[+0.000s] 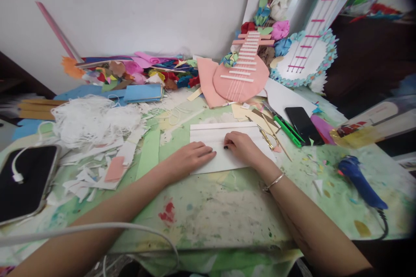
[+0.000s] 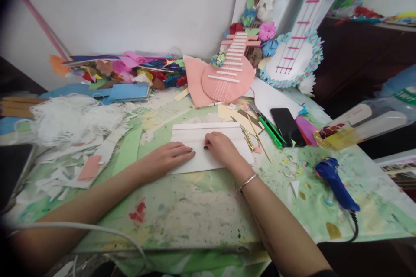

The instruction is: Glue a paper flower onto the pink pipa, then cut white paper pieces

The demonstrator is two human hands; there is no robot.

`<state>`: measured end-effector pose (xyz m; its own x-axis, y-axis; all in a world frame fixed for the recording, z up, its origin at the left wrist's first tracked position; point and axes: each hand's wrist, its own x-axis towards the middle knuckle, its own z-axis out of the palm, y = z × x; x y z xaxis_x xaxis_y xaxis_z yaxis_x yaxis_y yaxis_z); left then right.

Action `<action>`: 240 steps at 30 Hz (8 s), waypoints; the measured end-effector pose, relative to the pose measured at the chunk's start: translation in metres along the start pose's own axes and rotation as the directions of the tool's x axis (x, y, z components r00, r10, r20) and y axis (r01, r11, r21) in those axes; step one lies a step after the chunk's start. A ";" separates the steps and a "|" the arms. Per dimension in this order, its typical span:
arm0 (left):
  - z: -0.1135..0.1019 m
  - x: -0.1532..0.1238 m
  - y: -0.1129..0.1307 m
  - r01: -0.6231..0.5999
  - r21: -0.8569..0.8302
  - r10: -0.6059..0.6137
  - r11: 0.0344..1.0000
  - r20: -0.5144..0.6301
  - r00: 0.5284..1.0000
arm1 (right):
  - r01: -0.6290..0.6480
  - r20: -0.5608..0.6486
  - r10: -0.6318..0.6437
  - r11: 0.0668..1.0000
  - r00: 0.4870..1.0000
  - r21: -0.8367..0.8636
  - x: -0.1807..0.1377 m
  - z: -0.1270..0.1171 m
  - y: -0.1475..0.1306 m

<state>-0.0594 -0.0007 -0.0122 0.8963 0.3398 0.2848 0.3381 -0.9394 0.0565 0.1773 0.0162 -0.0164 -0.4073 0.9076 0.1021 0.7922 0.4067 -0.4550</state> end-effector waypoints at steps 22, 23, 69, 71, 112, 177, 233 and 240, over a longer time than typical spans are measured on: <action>-0.006 0.011 0.032 0.189 0.180 -0.221 0.965 0.175 0.960 | 0.078 -0.081 -0.080 0.997 0.994 -0.025 0.001 0.002 0.000; -0.005 0.011 0.033 0.188 0.187 -0.221 0.964 0.173 0.960 | 0.078 -0.060 -0.079 0.997 0.995 -0.028 0.004 -0.001 0.002; 0.002 0.007 0.035 0.223 0.190 -0.242 0.956 0.088 0.966 | 0.094 -0.277 -0.169 0.960 0.946 -0.266 0.110 -0.025 -0.016; 0.003 0.006 0.035 0.220 0.188 -0.240 0.957 0.091 0.966 | 0.127 -0.249 -0.183 0.966 0.951 -0.225 0.087 -0.036 -0.021; -0.005 0.003 -0.053 0.527 -0.477 -0.589 0.703 0.025 0.808 | 0.171 0.422 -0.085 0.970 0.903 -0.170 0.063 -0.059 -0.008; 0.012 0.015 -0.029 0.349 0.059 -0.354 0.935 0.138 0.925 | 0.235 0.031 -0.235 0.942 0.972 -0.240 0.121 -0.020 0.021; 0.014 0.010 -0.032 0.393 -0.049 -0.386 0.918 0.109 0.916 | 0.337 -0.244 -0.348 0.938 0.905 -0.084 0.123 0.015 0.018; 0.013 0.010 -0.032 0.388 -0.044 -0.382 0.921 0.103 0.919 | 0.275 -0.234 -0.272 0.961 0.934 -0.019 0.129 0.015 0.017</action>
<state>-0.0573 0.0331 -0.0237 0.7238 0.6754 0.1414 0.6461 -0.7353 0.2047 0.1319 0.1386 -0.0240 -0.4890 0.7613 0.4258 0.6584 0.6423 -0.3923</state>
